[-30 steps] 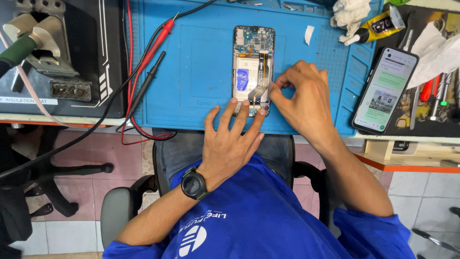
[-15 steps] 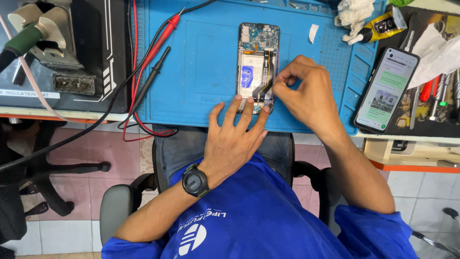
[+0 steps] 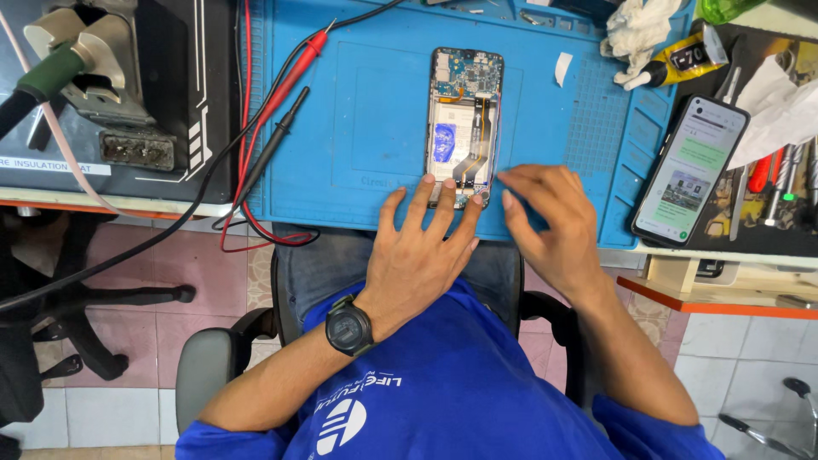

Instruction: The person works on a disassembled smartphone on a blue mat, using a second phone to search for parts and then connecting a charging cable to test the device. The phone powers on and displays the Apple logo.

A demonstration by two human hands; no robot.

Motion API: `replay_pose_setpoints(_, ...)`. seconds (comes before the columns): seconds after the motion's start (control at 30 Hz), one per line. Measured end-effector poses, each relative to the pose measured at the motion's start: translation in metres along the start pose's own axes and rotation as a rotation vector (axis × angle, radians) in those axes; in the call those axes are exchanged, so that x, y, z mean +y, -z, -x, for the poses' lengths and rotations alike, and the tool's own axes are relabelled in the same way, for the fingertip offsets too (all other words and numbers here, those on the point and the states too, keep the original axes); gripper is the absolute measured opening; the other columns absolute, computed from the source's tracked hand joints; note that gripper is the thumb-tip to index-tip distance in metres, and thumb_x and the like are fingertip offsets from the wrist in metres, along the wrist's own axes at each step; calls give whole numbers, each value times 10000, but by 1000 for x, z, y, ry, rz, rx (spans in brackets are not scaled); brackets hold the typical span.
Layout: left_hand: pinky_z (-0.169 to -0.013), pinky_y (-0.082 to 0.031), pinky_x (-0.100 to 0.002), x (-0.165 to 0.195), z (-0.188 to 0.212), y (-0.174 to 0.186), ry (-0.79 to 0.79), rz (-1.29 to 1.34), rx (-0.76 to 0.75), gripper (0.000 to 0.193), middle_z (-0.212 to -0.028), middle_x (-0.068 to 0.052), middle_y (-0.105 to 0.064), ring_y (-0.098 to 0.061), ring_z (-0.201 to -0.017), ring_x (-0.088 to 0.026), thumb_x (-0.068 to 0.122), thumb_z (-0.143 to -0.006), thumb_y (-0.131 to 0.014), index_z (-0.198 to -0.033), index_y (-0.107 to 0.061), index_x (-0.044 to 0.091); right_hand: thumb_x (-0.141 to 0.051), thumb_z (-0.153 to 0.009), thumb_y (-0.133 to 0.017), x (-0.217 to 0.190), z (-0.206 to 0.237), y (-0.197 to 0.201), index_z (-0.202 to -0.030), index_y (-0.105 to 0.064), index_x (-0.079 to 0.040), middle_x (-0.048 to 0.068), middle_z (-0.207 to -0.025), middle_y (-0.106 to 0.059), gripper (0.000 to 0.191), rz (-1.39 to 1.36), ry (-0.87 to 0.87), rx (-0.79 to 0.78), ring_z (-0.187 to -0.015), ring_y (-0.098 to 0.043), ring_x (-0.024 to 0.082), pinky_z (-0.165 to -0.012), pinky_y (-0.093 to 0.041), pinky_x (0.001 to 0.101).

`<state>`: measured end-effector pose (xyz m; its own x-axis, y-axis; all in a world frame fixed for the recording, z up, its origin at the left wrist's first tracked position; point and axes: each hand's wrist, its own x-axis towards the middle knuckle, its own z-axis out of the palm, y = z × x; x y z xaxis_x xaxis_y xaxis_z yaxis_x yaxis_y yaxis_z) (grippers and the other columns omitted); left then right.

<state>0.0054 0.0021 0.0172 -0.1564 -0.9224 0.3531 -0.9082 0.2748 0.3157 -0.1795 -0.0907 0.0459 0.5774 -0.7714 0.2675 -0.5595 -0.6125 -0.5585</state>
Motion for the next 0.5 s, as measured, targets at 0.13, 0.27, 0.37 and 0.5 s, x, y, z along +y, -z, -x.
replay_pose_setpoints(0.13, -1072, -420, -566, -2, 1, -2, -12, 3, 3, 507, -1373, -186, -584, -512, -1334, -380, 347, -981, -709, -1415, -612, 103, 0, -917, -722, 5, 15, -4, -1273, -684, -26, 132, -1252, -668, 358, 81, 119, -41, -1152, -639, 309, -952, -477, 426)
replay_pose_setpoints(0.27, -1058, -422, -571, 0, 0, -4, -20, -1, 9, 500, -1382, -186, -572, -511, -1323, -391, 345, -978, -715, -1409, -616, 112, 7, -838, -746, 12, 18, -6, -1289, -679, -38, 137, -1266, -646, 458, 142, 152, -69, -1158, -622, 320, -938, -469, 441)
replay_pose_setpoints(0.37, -1062, -426, -571, 1, -2, -3, -14, 3, 8, 497, -1380, -185, -570, -513, -1325, -388, 345, -977, -719, -1406, -617, 115, 8, -819, -757, 13, 16, -6, -1280, -685, -48, 140, -1251, -640, 469, 155, 175, -66, -1145, -618, 323, -922, -464, 440)
replay_pose_setpoints(0.5, -1060, -430, -563, 0, -2, -2, -15, 3, 11, 501, -1383, -187, -571, -516, -1323, -387, 342, -977, -724, -1411, -614, 116, -18, -796, -782, 13, 13, -5, -1282, -687, -53, 140, -1240, -641, 496, 166, 198, -82, -1137, -619, 322, -905, -461, 440)
